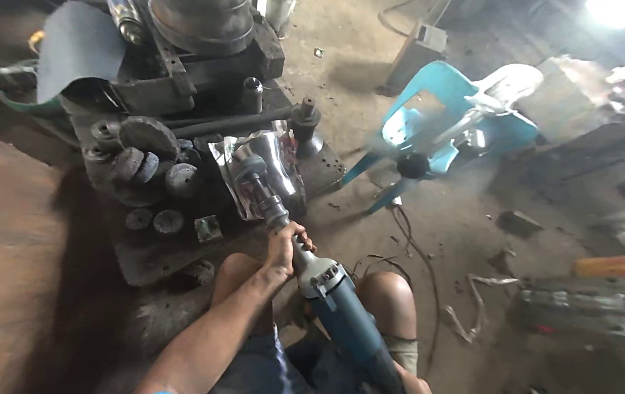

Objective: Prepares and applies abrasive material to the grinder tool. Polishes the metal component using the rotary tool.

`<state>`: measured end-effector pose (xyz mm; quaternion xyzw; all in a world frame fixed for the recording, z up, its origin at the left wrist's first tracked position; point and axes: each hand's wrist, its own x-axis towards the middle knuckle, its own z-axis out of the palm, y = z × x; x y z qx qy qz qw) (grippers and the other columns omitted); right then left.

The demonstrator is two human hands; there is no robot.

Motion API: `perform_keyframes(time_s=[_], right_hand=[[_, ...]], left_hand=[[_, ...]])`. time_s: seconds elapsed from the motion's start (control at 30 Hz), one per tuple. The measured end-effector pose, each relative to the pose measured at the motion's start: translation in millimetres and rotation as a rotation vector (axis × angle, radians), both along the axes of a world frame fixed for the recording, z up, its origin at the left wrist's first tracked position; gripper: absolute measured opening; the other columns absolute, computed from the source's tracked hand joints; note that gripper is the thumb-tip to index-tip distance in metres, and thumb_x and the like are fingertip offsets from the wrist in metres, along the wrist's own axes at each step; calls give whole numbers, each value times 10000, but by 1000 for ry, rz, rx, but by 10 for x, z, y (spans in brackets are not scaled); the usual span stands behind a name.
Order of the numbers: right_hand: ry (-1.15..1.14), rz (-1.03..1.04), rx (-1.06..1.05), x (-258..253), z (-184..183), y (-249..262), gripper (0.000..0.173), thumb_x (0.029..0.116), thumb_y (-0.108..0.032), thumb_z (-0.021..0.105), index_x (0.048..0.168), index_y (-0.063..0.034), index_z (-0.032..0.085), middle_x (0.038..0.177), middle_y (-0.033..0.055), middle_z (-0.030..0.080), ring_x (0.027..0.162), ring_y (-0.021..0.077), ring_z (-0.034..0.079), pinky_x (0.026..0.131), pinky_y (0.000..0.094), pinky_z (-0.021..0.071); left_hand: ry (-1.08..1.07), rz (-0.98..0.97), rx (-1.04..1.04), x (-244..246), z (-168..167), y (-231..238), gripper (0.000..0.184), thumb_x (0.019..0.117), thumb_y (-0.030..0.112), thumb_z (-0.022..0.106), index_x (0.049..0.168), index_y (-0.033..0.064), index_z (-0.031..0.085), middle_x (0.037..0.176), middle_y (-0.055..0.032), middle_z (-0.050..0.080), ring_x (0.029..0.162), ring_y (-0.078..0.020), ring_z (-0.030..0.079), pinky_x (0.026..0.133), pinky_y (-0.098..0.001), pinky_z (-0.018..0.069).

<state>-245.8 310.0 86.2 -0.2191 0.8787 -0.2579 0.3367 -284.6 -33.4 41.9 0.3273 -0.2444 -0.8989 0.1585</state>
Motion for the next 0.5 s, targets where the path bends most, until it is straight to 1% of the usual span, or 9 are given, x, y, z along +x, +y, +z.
perform_keyframes(time_s=[0.3, 0.4, 0.5], right_hand=[[7, -3, -7, 2, -35, 21, 436, 914, -430, 763, 1106, -43, 711, 912, 121, 754, 876, 226, 746, 835, 504, 601], [-8, -16, 1, -5, -27, 38, 446, 915, -440, 760, 1105, -39, 711, 913, 125, 752, 882, 229, 744, 842, 507, 599], [-29, -41, -17, -14, -19, 58, 433, 915, -411, 761, 1111, -28, 707, 934, 124, 751, 898, 222, 740, 858, 496, 598]], left_hand=[[1, -15, 24, -49, -21, 25, 87, 983, 47, 455, 900, 68, 472, 605, -53, 517, 506, -197, 569, 571, -395, 580], [7, -26, 7, -88, 3, 52, 70, 973, 35, 467, 908, 60, 468, 599, -53, 518, 501, -197, 571, 565, -392, 580], [-2, -34, -3, -164, 45, 92, 79, 981, 23, 480, 906, 46, 479, 603, -61, 524, 498, -198, 573, 557, -392, 584]])
